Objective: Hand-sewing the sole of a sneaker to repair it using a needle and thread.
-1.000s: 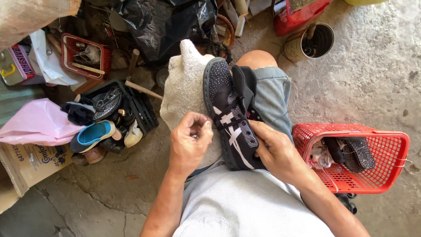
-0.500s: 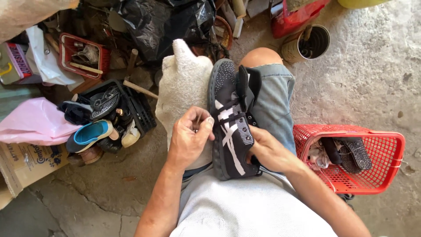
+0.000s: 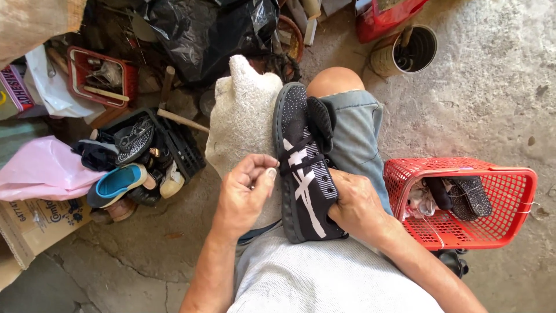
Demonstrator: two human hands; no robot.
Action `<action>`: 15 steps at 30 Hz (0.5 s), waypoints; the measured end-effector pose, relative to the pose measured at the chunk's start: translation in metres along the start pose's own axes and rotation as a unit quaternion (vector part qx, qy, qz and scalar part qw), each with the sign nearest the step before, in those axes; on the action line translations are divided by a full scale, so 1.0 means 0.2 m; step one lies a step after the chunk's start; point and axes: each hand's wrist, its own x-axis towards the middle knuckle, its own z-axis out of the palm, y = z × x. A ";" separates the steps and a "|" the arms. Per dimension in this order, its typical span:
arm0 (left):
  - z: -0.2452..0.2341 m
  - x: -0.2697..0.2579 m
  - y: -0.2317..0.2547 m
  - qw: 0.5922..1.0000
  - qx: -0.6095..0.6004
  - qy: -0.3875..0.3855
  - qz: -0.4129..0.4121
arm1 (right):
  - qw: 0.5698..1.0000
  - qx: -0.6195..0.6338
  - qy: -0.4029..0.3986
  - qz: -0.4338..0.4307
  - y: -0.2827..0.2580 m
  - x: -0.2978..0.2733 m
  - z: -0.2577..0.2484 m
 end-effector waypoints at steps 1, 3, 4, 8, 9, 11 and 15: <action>0.00 -0.01 0.01 0.999 0.034 0.010 0.002 | 1.000 -0.006 0.000 -0.001 0.01 -0.01 0.00; 0.03 -0.02 0.03 0.998 0.068 0.018 0.001 | 1.000 -0.012 -0.002 0.002 0.00 -0.02 0.00; 0.05 -0.02 0.03 0.996 0.079 0.036 0.012 | 1.000 -0.006 -0.009 0.009 0.00 -0.01 -0.01; 0.11 -0.02 0.02 0.990 0.109 0.072 0.055 | 0.999 0.011 -0.035 0.028 0.01 -0.04 -0.03; 0.11 -0.01 0.02 0.990 0.109 0.072 0.054 | 0.999 0.012 -0.035 0.029 0.01 -0.04 -0.04; 0.11 -0.01 0.00 0.987 0.120 0.078 0.068 | 0.997 0.036 -0.038 0.052 0.00 -0.06 -0.05; 0.11 -0.01 -0.02 0.987 0.123 0.076 0.071 | 0.995 0.048 -0.044 0.073 -0.02 -0.08 -0.07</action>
